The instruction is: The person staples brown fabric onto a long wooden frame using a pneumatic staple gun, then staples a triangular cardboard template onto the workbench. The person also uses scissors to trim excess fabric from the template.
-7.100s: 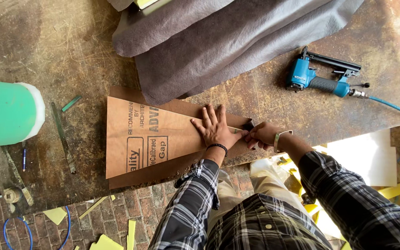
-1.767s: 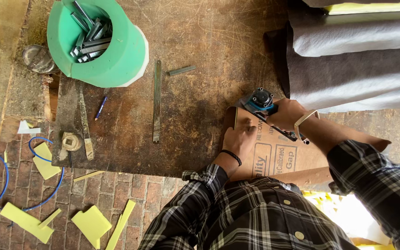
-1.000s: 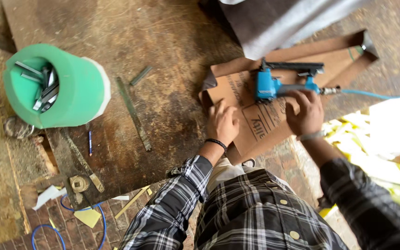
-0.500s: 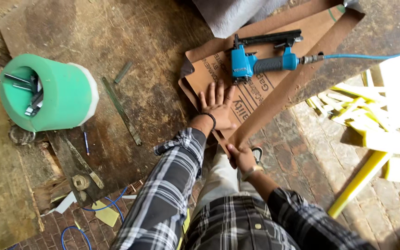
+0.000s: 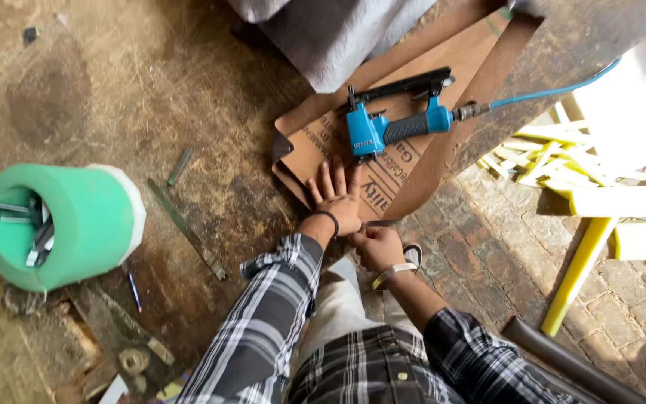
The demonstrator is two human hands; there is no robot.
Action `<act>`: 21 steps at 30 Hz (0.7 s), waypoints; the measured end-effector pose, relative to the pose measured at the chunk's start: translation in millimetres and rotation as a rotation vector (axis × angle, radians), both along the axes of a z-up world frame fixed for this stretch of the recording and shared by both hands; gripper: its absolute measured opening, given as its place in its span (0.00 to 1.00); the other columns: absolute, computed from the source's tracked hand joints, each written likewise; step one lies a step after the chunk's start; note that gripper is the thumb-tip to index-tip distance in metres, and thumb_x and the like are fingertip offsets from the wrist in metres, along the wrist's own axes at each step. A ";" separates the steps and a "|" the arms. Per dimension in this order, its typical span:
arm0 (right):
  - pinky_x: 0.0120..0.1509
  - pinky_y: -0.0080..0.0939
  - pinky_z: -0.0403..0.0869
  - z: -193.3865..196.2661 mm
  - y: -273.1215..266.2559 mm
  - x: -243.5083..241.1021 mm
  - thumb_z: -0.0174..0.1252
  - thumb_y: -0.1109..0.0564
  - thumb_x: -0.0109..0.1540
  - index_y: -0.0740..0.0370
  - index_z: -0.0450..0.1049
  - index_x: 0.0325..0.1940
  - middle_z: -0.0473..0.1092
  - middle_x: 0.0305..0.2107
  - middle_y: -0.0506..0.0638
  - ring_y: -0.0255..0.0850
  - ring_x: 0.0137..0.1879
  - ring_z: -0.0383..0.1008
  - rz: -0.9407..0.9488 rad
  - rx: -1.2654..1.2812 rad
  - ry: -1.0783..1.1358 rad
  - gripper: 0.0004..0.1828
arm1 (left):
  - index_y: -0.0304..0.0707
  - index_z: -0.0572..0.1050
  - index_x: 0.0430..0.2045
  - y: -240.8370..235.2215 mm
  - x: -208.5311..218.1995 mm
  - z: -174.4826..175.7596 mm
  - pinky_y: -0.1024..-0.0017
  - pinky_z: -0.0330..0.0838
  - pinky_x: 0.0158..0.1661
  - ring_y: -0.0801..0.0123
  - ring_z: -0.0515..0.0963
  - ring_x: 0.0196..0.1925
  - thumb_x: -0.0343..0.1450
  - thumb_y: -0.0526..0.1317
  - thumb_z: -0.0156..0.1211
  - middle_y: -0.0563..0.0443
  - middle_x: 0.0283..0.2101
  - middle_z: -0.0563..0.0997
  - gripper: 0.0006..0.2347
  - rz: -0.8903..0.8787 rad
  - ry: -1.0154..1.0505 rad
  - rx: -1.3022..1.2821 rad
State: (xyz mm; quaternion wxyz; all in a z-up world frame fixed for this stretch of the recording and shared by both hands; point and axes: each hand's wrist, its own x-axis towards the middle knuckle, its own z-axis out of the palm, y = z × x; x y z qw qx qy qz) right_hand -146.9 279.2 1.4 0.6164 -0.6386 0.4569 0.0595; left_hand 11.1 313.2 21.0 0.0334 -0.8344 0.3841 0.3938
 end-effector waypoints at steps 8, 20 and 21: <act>0.17 0.35 0.60 23.4 -45.2 32.7 0.62 0.58 0.60 0.65 0.81 0.31 0.70 0.16 0.46 0.35 0.15 0.64 -0.205 0.464 0.151 0.08 | 0.56 0.22 0.75 29.2 24.0 8.2 0.31 0.19 0.67 0.32 0.14 0.76 0.59 0.50 0.73 0.31 0.77 0.17 0.59 -0.254 0.077 -0.091; 0.21 0.36 0.59 48.5 -30.8 48.2 0.70 0.53 0.59 0.65 0.82 0.30 0.68 0.13 0.43 0.33 0.17 0.62 -0.152 0.200 0.266 0.11 | 0.68 0.33 0.75 33.6 10.0 21.3 0.38 0.17 0.70 0.43 0.20 0.79 0.59 0.60 0.72 0.42 0.79 0.22 0.54 -0.092 -0.005 -0.207; 0.24 0.37 0.65 54.3 -37.3 48.5 0.67 0.53 0.60 0.63 0.82 0.33 0.70 0.15 0.43 0.35 0.20 0.67 -0.070 0.034 0.219 0.09 | 0.69 0.35 0.75 34.3 5.8 21.6 0.39 0.17 0.70 0.44 0.22 0.80 0.60 0.58 0.72 0.44 0.79 0.23 0.53 -0.059 -0.021 -0.236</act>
